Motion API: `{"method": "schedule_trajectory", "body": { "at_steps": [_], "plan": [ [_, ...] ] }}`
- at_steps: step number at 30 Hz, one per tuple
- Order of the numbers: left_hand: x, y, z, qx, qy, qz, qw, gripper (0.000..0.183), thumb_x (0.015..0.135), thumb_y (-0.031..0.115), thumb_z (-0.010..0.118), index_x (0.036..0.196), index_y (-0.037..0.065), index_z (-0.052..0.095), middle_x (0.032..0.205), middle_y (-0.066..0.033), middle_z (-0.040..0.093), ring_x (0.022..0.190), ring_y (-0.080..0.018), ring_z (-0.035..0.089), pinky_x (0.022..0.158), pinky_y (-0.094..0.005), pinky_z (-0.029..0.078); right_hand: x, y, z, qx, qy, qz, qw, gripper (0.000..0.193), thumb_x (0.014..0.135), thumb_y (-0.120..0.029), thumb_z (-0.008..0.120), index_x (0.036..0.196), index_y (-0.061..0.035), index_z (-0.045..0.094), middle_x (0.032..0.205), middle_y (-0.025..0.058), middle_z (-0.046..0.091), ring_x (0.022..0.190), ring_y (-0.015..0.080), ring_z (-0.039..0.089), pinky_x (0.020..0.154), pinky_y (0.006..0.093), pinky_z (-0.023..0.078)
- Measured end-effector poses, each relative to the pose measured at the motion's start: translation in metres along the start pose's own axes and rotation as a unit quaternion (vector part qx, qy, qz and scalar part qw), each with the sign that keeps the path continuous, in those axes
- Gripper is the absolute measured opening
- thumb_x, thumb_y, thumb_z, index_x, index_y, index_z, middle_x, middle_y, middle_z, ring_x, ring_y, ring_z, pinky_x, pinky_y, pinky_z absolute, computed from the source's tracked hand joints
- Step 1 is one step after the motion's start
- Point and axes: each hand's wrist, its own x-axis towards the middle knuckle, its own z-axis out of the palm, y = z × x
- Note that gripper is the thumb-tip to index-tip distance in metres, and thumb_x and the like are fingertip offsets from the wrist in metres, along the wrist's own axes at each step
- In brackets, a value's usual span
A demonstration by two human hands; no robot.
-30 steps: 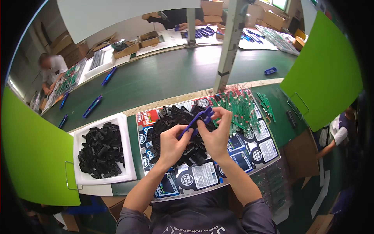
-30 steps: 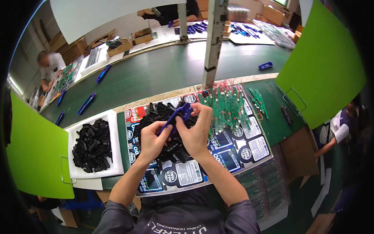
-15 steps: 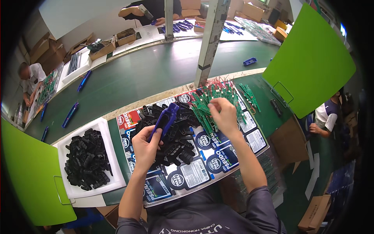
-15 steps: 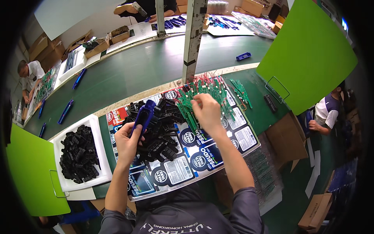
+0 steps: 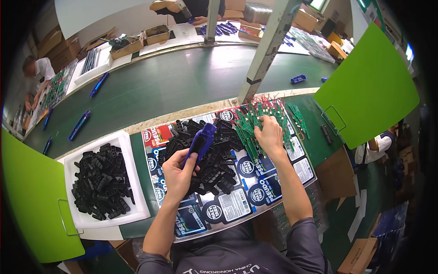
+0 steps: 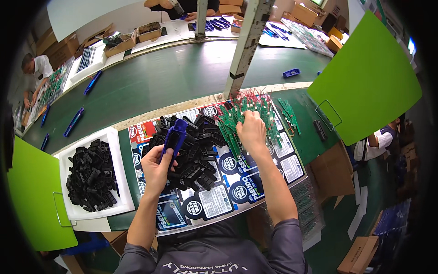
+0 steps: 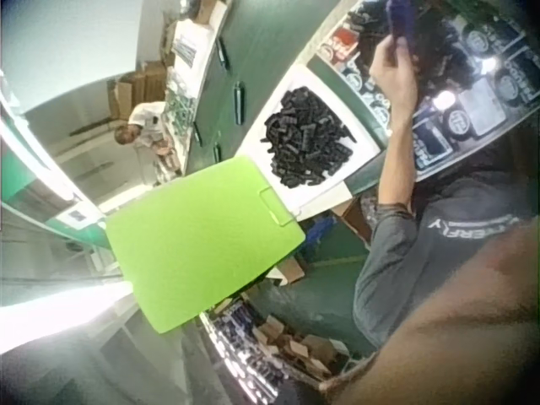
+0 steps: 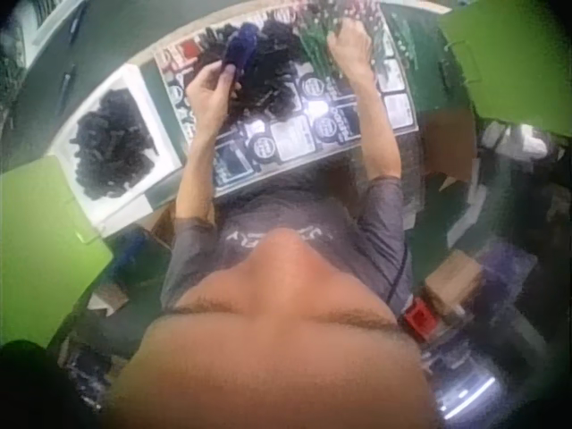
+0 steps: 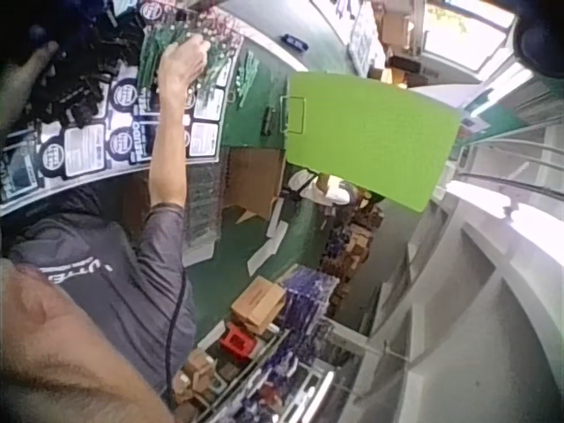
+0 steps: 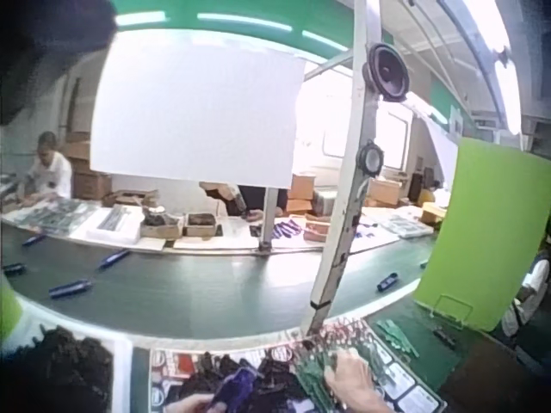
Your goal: The person assembles small electronic devices by inserting green circuit boards into blue plastic casings. They pick up a casing, insert a circuit board, and then place the completed unit onto the table. This process is repeated multiple times using components from nearby trays.
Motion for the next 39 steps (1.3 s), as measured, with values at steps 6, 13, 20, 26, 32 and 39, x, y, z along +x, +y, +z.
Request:
{"method": "schedule_trajectory", "body": {
  "at_steps": [6, 13, 20, 26, 32, 39],
  "plan": [
    [-0.001, -0.001, -0.001, -0.013, 0.0, -0.001, 1.0, 0.023, 0.102, 0.013, 0.073, 0.118, -0.004, 0.074, 0.086, -0.0043, 0.075, 0.069, -0.0069, 0.068, 0.054, -0.0213, 0.05, 0.007, 0.001, 0.003, -0.009, -0.004, -0.035, 0.999, 0.038, 0.087, -0.008, 0.074, 0.123, 0.0015, 0.066, 0.114, 0.0253, 0.067, 0.098, 0.0457, 0.07, 0.089, 0.0517, 0.057],
    [0.002, 0.002, -0.006, -0.065, -0.017, -0.064, 0.996, 0.025, 0.105, 0.019, 0.071, 0.115, -0.003, 0.072, 0.093, -0.0086, 0.077, 0.069, -0.0086, 0.068, 0.055, -0.0227, 0.052, 0.002, -0.015, -0.023, 0.218, 0.001, -0.06, 0.974, 0.054, 0.091, 0.002, 0.071, 0.144, -0.0038, 0.061, 0.105, 0.0081, 0.063, 0.075, 0.0131, 0.064, 0.065, 0.0296, 0.053],
    [0.005, 0.001, -0.01, -0.182, -0.06, -0.077, 0.978, 0.039, 0.108, 0.024, 0.066, 0.136, -0.002, 0.061, 0.101, -0.0129, 0.075, 0.072, -0.0117, 0.069, 0.059, -0.0242, 0.055, -0.031, -0.104, -0.063, 0.532, -0.072, 0.001, 0.844, 0.026, 0.1, 0.003, 0.065, 0.126, 0.0055, 0.062, 0.103, 0.0033, 0.062, 0.087, 0.0058, 0.062, 0.074, 0.0217, 0.052],
    [0.006, -0.003, -0.011, -0.245, -0.09, -0.071, 0.963, 0.05, 0.116, 0.038, 0.043, 0.146, -0.001, 0.053, 0.106, -0.0151, 0.074, 0.075, -0.0166, 0.071, 0.064, -0.0292, 0.059, -0.067, -0.154, -0.054, 0.581, -0.085, -0.041, 0.808, 0.03, 0.096, 0.011, 0.067, 0.125, 0.0062, 0.061, 0.105, 0.0059, 0.063, 0.091, 0.0079, 0.066, 0.075, 0.0216, 0.052],
    [0.006, -0.002, -0.009, -0.241, -0.073, -0.071, 0.965, 0.047, 0.116, 0.035, 0.045, 0.145, 0.0, 0.053, 0.103, -0.0124, 0.074, 0.074, -0.0168, 0.071, 0.062, -0.0292, 0.059, -0.073, -0.165, -0.032, 0.486, -0.008, -0.136, 0.863, 0.027, 0.094, 0.008, 0.072, 0.12, 0.0046, 0.063, 0.089, 0.0077, 0.071, 0.08, 0.0083, 0.067, 0.069, 0.023, 0.053],
    [0.004, 0.003, -0.01, -0.249, -0.067, -0.076, 0.963, 0.044, 0.116, 0.033, 0.045, 0.141, -0.001, 0.057, 0.1, -0.0086, 0.072, 0.076, -0.0124, 0.069, 0.062, -0.0262, 0.058, -0.071, -0.166, -0.023, 0.463, 0.027, -0.175, 0.868, 0.025, 0.092, 0.008, 0.074, 0.115, 0.0022, 0.067, 0.086, 0.0073, 0.071, 0.077, 0.0104, 0.068, 0.069, 0.0252, 0.054]
  ]
}}
